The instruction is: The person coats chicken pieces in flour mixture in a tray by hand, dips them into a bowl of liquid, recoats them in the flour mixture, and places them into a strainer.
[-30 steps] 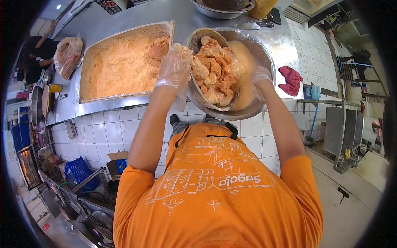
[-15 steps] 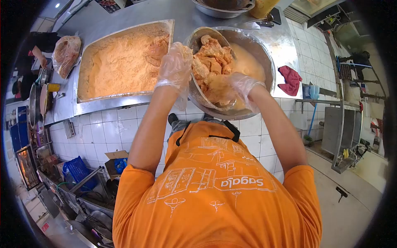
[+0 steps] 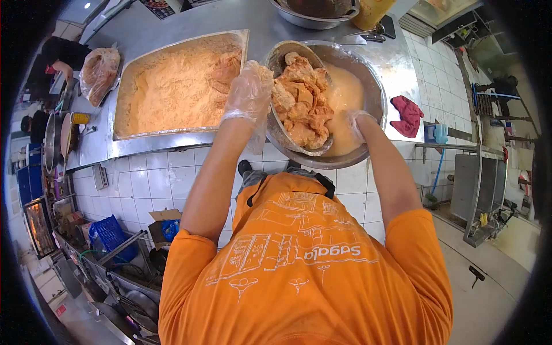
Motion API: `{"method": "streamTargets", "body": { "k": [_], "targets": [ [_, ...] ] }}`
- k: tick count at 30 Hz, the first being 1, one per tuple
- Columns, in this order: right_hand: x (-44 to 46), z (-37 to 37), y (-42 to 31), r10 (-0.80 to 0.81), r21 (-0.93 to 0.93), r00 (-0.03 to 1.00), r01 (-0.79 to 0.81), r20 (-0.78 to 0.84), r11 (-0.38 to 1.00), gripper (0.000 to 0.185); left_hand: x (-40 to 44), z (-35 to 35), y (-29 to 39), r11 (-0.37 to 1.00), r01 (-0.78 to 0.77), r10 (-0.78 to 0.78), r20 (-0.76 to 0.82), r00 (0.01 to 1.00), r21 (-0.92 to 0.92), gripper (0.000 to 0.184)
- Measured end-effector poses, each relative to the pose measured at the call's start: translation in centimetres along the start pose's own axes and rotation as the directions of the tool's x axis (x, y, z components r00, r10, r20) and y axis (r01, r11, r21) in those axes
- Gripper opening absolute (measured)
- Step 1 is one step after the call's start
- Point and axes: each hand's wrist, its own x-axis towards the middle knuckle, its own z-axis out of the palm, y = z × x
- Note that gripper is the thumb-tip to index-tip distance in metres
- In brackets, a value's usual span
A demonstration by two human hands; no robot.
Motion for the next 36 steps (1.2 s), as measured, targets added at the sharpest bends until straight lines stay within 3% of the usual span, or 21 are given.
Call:
{"method": "streamTargets", "body": {
  "k": [1,3,6,7,9,11,13,16,18,21,24,27,30,33,36],
  "targets": [
    [-0.6,-0.2,0.2,-0.049,0.042,0.999,0.049,0.005,0.998,0.027,0.1,0.2,-0.3,1.0,-0.017,0.017,-0.008,1.0,-0.006,0.018],
    [-3.6,-0.4,-0.2,-0.141,0.211,0.989,0.147,-0.045,0.966,0.025,-0.3,-0.1,0.3,0.971,0.127,-0.13,-0.005,0.991,-0.202,0.019],
    [-9.0,-1.6,-2.2,-0.211,0.442,0.963,0.265,-0.168,0.857,0.023,-0.2,0.2,-0.6,0.992,-0.109,0.113,-0.049,0.992,0.064,0.021],
    [-10.6,-2.0,-3.2,-0.213,0.496,0.954,0.293,-0.212,0.817,0.023,0.0,0.2,-0.3,0.999,-0.018,0.016,-0.041,0.999,-0.03,0.019],
    [-13.4,-2.7,-5.5,-0.186,0.479,0.931,0.324,-0.313,0.816,0.022,-0.1,0.0,0.2,0.961,0.181,-0.183,0.008,0.983,-0.209,0.018],
    [-14.4,-2.8,-6.9,-0.148,0.374,0.896,0.319,-0.419,0.871,0.022,0.0,0.5,-0.5,0.982,0.115,-0.116,0.001,0.993,-0.152,0.017],
    [-13.3,-3.1,-5.8,-0.115,0.195,0.826,0.261,-0.551,0.945,0.022,0.3,0.6,-0.9,1.0,0.008,-0.009,-0.006,1.0,-0.026,0.017],
    [-7.1,-3.8,-1.2,-0.062,-0.1,0.72,-0.009,-0.691,0.995,0.023,0.2,0.9,-1.9,0.95,-0.194,0.2,0.001,0.98,0.246,0.018],
    [-3.1,-3.3,0.4,-0.021,-0.144,0.728,-0.107,-0.686,0.984,0.023,0.1,1.6,-2.8,0.858,-0.305,0.337,-0.003,0.942,0.413,0.018],
    [1.5,-1.8,-0.1,0.106,-0.01,0.824,-0.134,-0.557,0.991,0.023,0.0,0.6,-1.3,0.627,-0.359,0.467,0.035,0.883,0.692,0.018],
    [4.6,-0.3,-0.2,0.192,0.119,0.886,-0.156,-0.422,0.981,0.024,0.5,1.5,-1.9,0.839,-0.286,0.285,0.073,0.956,0.462,0.018],
    [4.7,0.3,0.2,0.2,0.2,0.868,-0.12,-0.454,0.972,0.025,-0.1,0.3,-1.0,0.701,-0.353,0.41,0.054,0.91,0.62,0.017],
    [3.0,0.0,0.2,0.157,0.206,0.8,-0.042,-0.58,0.978,0.025,-0.5,0.3,-0.8,0.796,-0.347,0.435,-0.072,0.897,0.496,0.017],
    [0.1,-1.9,-0.6,0.061,0.157,0.723,0.066,-0.689,0.985,0.026,-0.4,0.2,0.3,0.97,-0.152,0.169,-0.077,0.983,0.19,0.015],
    [-3.9,-6.6,-3.4,-0.15,0.106,0.613,0.361,-0.776,0.927,0.028,-0.8,-0.6,1.6,0.979,-0.012,-0.013,-0.121,0.993,-0.206,0.014]
  ]
}}
